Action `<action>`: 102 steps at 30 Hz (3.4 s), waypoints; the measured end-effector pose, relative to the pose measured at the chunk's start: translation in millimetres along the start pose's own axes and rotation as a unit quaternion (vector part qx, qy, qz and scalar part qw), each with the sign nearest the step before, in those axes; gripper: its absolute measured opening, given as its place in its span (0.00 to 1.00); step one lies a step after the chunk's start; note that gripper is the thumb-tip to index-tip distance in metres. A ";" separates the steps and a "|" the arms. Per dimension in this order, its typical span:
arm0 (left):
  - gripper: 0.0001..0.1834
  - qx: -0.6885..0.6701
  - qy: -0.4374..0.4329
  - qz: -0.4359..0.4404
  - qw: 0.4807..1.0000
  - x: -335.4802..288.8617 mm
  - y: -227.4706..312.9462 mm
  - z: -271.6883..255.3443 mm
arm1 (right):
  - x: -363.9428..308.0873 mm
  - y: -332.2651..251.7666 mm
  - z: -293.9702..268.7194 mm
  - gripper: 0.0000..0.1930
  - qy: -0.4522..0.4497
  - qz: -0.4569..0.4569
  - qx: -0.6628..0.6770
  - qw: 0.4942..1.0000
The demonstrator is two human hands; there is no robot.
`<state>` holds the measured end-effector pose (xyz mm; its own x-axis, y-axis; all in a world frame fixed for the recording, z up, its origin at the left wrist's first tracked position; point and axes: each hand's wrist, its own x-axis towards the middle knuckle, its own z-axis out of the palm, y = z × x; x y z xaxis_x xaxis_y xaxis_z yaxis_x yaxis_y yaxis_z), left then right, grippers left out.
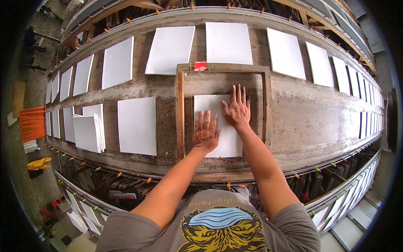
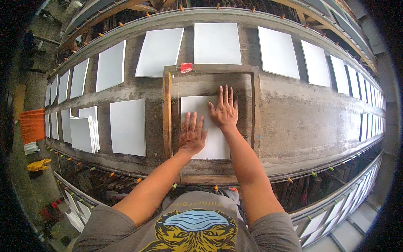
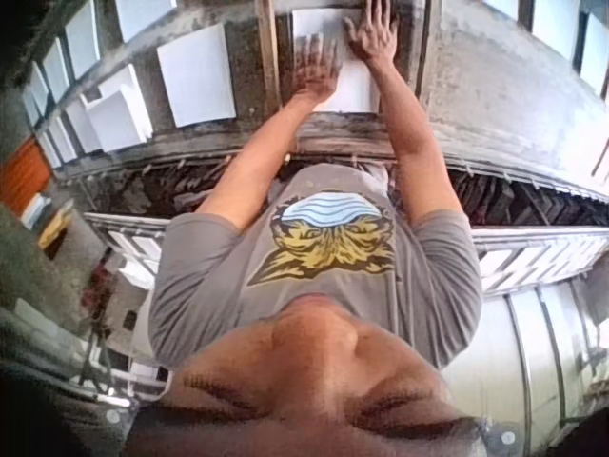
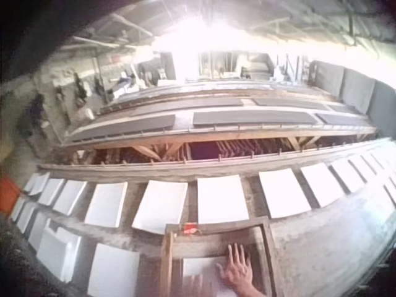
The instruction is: The person repeatedly picks up white rectangular panels, places them into a wooden frame on a curved conveyor, presses them flat, and then removes them to place them on the conveyor. The cycle continues with multiple panels throughout the clip.
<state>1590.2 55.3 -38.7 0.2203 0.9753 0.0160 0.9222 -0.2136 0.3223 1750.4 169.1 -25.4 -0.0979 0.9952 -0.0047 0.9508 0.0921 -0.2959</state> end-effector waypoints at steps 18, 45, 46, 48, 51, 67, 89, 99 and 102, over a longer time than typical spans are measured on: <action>0.12 -0.052 0.112 0.074 0.990 -7.5 -9.7 10.3 | 6.5 -39.4 17.2 0.28 -0.066 -0.292 0.017 0.954; 0.14 -0.083 0.033 0.033 0.995 -10.4 2.8 -4.7 | -107.1 4.8 3.1 0.28 0.165 -0.085 0.028 0.982; 0.14 -0.075 0.023 0.028 0.997 -18.1 -1.3 -5.0 | -104.4 -0.2 5.1 0.27 0.145 -0.096 0.025 0.985; 0.14 -0.070 0.032 0.029 0.997 -8.6 -6.9 -0.4 | -98.4 1.3 2.9 0.26 0.145 -0.123 0.029 0.981; 0.13 -0.058 0.054 0.057 0.995 -6.1 -4.9 1.3 | -123.0 7.0 7.8 0.26 0.162 -0.113 0.051 0.979; 0.12 -0.226 0.243 -0.019 0.943 -49.8 -16.6 -61.2 | -118.3 -48.0 1.9 0.23 0.053 -0.035 0.005 0.998; 0.28 -0.539 0.437 -0.583 0.421 -268.9 -433.2 -185.7 | -55.1 -580.2 86.9 0.50 -0.101 -0.291 0.213 0.927; 0.23 -0.558 0.409 -0.621 0.368 -271.0 -442.1 -234.3 | -11.9 -624.2 103.0 0.47 -0.246 -0.215 0.116 0.938; 0.21 -0.594 0.418 -0.585 0.362 -281.9 -445.9 -228.6 | -13.4 -611.3 118.3 0.37 -0.288 -0.159 0.317 0.889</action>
<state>1044.2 -111.5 29.5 -0.7300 0.1428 -0.6684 -0.6671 0.0634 0.7422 1135.7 95.5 42.6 -0.6403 0.7229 -0.2595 0.5091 0.1464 -0.8482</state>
